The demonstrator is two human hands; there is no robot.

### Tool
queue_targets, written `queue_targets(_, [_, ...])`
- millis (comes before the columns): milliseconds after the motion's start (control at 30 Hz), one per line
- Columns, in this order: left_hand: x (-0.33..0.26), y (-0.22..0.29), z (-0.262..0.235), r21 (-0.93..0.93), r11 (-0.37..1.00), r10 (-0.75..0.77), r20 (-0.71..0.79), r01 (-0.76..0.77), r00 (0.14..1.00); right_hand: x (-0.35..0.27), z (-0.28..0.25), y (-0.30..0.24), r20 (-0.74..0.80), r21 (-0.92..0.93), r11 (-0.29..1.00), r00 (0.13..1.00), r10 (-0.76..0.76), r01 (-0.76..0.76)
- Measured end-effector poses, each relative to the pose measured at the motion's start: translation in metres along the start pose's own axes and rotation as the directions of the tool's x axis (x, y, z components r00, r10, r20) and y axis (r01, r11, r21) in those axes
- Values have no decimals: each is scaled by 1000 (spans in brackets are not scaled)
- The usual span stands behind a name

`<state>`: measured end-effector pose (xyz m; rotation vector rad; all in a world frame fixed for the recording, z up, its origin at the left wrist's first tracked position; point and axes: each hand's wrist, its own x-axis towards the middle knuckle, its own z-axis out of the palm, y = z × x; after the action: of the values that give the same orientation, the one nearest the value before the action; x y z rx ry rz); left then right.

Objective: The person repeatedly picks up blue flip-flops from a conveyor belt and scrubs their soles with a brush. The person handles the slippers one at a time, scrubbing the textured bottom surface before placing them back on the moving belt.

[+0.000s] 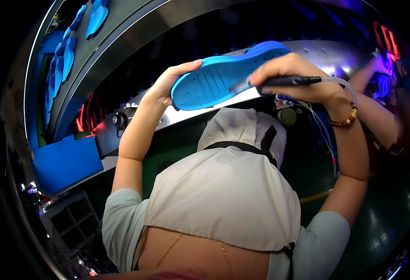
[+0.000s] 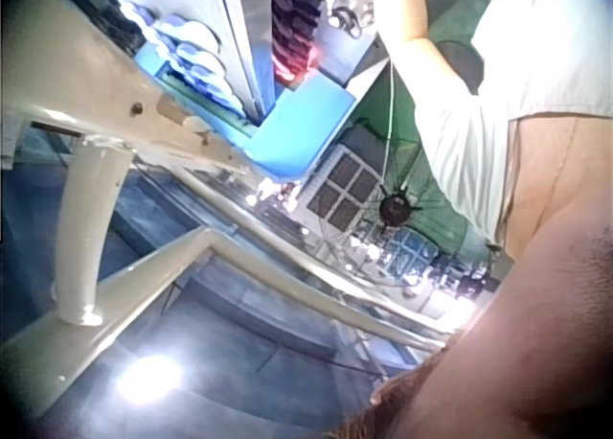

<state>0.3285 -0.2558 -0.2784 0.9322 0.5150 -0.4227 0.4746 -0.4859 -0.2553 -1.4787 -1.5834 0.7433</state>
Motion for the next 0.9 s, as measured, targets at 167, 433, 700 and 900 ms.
queue_targets(167, [-7,-4,0,222,962,179,-75,-159,981,-18,8,20,124,-99,936,929,348,-337])
queue_targets(433, [26,-25,6,2,977,212,-67,-212,975,35,47,4,-341,305,910,860,379,-281])
queue_targets(700, [45,-46,-7,100,924,377,-88,-368,922,57,57,31,-432,528,795,711,554,-299])
queue_targets(900, [36,-53,-8,60,939,343,-139,-338,929,41,33,83,-608,493,820,560,563,-290])
